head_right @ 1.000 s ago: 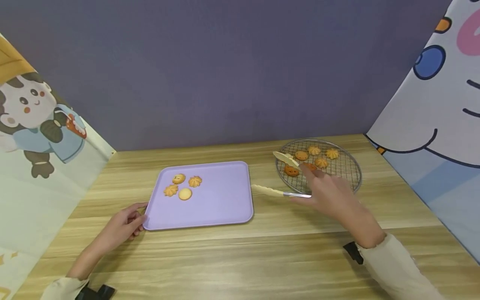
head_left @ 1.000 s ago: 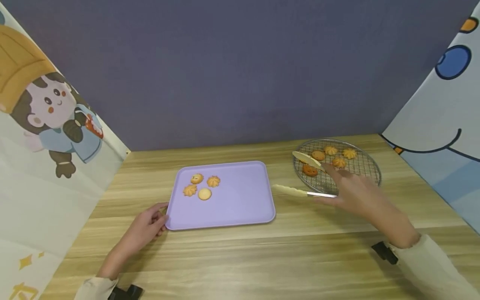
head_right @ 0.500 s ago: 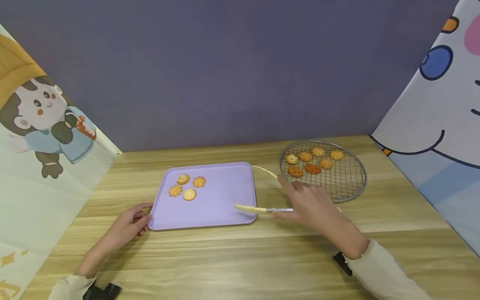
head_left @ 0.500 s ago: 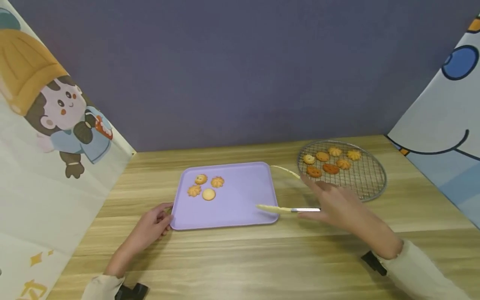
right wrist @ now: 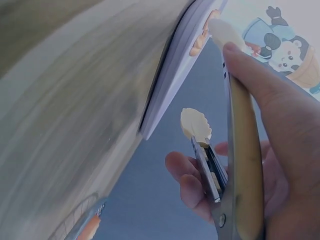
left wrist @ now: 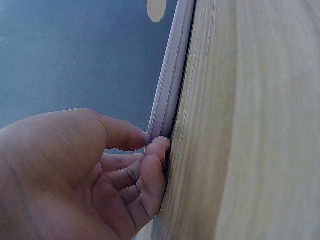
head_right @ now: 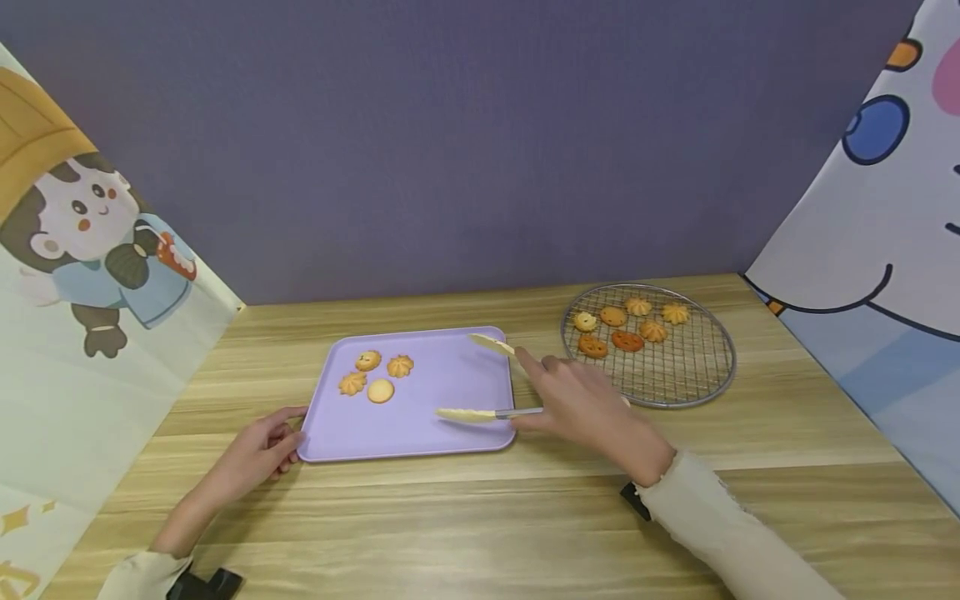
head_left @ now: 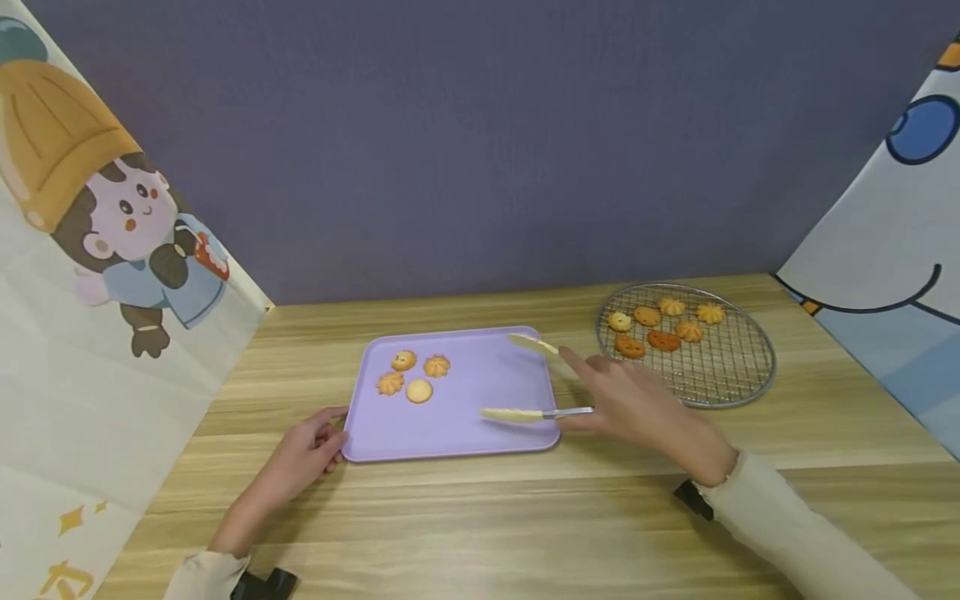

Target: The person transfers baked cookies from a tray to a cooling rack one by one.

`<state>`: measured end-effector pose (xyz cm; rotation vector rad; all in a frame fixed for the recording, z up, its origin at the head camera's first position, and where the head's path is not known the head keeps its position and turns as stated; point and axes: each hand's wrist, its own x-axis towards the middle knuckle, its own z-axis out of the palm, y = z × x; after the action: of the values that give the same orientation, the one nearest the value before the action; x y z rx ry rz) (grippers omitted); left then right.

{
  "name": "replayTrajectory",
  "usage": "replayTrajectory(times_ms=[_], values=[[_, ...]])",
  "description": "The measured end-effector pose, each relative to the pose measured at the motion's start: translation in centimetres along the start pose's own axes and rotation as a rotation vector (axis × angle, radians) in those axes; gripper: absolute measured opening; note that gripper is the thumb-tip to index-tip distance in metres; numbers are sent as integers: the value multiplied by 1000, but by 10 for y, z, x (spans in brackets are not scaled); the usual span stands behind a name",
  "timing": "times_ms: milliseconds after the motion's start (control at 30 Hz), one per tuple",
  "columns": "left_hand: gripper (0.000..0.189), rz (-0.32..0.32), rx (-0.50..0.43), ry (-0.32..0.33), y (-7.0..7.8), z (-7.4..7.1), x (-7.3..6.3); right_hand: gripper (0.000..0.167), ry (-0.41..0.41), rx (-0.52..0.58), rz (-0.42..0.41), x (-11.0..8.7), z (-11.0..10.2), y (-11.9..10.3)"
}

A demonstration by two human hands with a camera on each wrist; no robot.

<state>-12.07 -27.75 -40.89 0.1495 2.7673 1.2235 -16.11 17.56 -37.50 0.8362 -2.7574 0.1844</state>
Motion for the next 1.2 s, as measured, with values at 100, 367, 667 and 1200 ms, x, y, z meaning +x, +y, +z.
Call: replayTrajectory(times_ms=[100,367,667,1200], values=[[43,-3,6,0,-1,0,1,102,-19,4,-7,8,4,-1],[43,-1,8,-1,1,-1,2,102,-20,38,-8,21,12,-1],[43,-10,3,-9,0,-1,1,103,-4,74,-25,37,19,-5],[43,-7,0,-1,0,0,0,63,-85,109,8,76,27,-29]])
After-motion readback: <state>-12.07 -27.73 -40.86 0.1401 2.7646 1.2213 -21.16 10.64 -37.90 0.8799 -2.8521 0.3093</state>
